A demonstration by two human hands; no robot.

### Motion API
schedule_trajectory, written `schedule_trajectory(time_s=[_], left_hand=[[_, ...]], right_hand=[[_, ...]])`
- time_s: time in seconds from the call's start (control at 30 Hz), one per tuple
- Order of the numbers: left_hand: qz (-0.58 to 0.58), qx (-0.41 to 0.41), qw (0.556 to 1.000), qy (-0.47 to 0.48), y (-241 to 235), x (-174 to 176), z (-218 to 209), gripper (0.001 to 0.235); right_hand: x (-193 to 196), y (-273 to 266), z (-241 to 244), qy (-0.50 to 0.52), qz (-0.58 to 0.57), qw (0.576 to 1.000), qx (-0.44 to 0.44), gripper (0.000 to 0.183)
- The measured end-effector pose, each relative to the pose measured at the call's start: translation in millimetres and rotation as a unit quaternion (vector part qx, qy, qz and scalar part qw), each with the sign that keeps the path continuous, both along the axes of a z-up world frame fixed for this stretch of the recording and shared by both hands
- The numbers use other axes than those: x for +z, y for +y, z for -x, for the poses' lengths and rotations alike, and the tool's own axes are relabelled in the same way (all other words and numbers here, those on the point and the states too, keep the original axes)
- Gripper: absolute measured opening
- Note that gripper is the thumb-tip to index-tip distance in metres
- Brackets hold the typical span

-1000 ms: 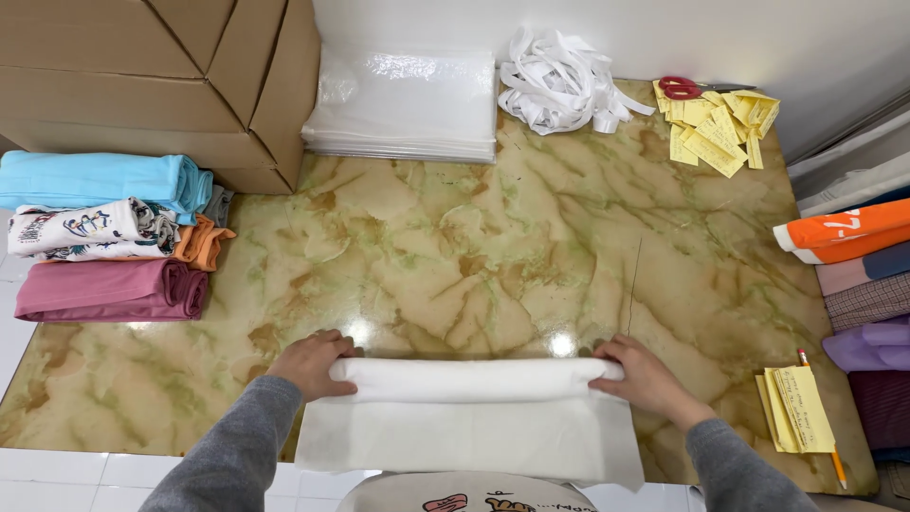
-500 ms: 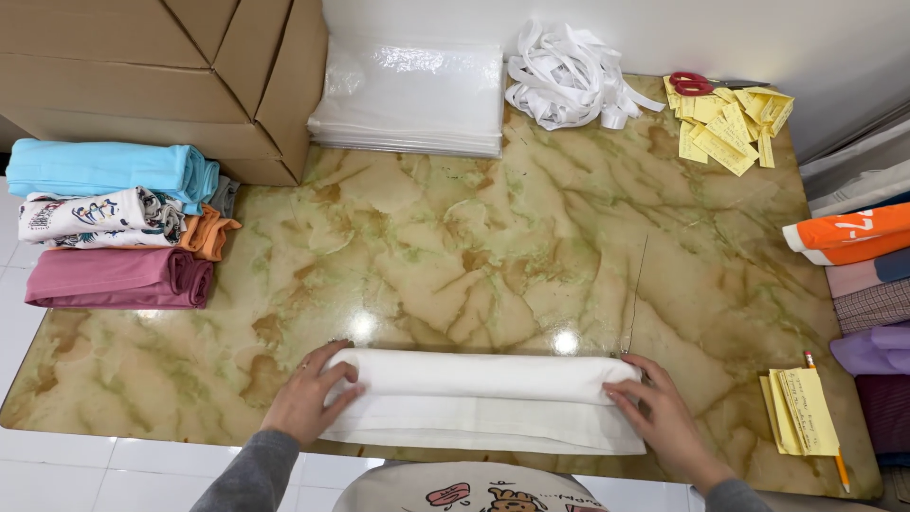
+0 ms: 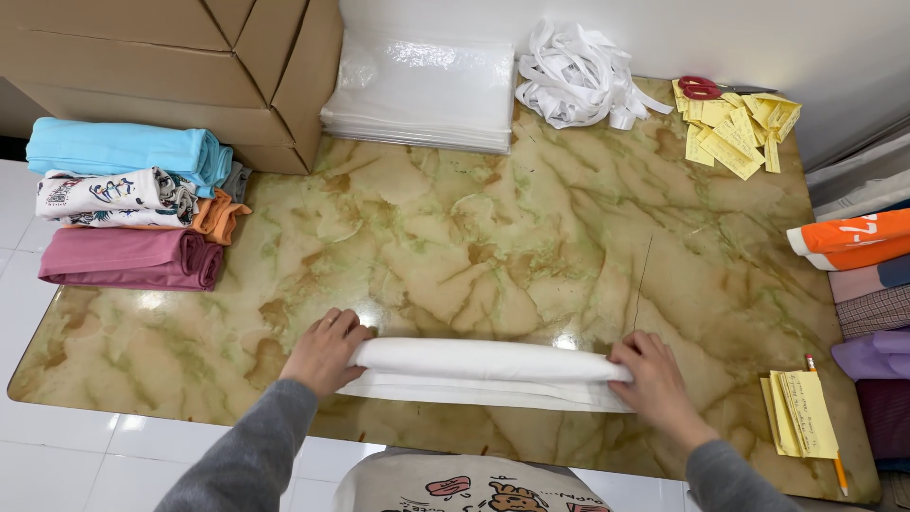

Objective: The person takes several t-shirts from a clothing rack, one by one, and folds them on a table. They smooth out each shirt, fold the sleeves and sides, and roll or fold the garment into a compact shape before stacking it with the others.

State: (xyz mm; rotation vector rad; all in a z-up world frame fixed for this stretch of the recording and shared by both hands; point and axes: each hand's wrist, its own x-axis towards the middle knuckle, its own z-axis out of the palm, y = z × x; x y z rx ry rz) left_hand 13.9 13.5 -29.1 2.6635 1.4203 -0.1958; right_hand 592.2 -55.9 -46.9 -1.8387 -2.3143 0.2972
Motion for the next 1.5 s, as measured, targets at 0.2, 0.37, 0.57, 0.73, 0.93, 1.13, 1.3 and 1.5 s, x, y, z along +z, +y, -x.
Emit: schedule_trajectory(time_s=[0.2, 0.37, 0.57, 0.73, 0.93, 1.13, 1.3, 1.5], left_hand=[[-0.025, 0.024, 0.992, -0.122, -75.6, -2.5, 7.1, 0.055], [0.100, 0.135, 0.967, -0.194, -77.5, 6.9, 4.9, 0.050], [0.241, 0.226, 0.944, 0.017, -49.2, 20.3, -1.6, 0.099], [0.293, 0.275, 0.910, 0.100, -44.0, 53.7, -5.7, 0.093], [0.396, 0.429, 0.812, -0.006, -40.8, 181.8, -11.1, 0.071], [0.306, 0.256, 0.885, -0.240, -37.8, 213.4, -124.6, 0.075], [0.286, -0.023, 0.933, -0.215, -32.1, 110.3, -254.8, 0.103], [0.078, -0.113, 0.947, -0.289, -15.8, 67.2, -266.1, 0.060]], right_hand=[[20.5, -74.2, 31.1, 0.055, -0.139, 0.988, 0.028, 0.053], [8.8, -64.9, 14.8, 0.149, 0.037, 0.985, -0.077, 0.024], [32.2, -31.7, 69.7, 0.220, 0.103, 0.964, -0.109, 0.055], [35.0, -28.9, 198.6, 0.514, 0.383, 0.738, -0.211, 0.043], [72.1, -5.2, 263.2, 0.487, 0.470, 0.690, -0.257, 0.058], [36.0, 31.7, 234.4, 0.668, 0.532, 0.415, -0.315, 0.070], [-21.8, 41.4, 220.7, 0.687, 0.496, 0.409, -0.338, 0.060], [-55.1, 51.5, 224.3, 0.710, 0.444, 0.391, -0.382, 0.050]])
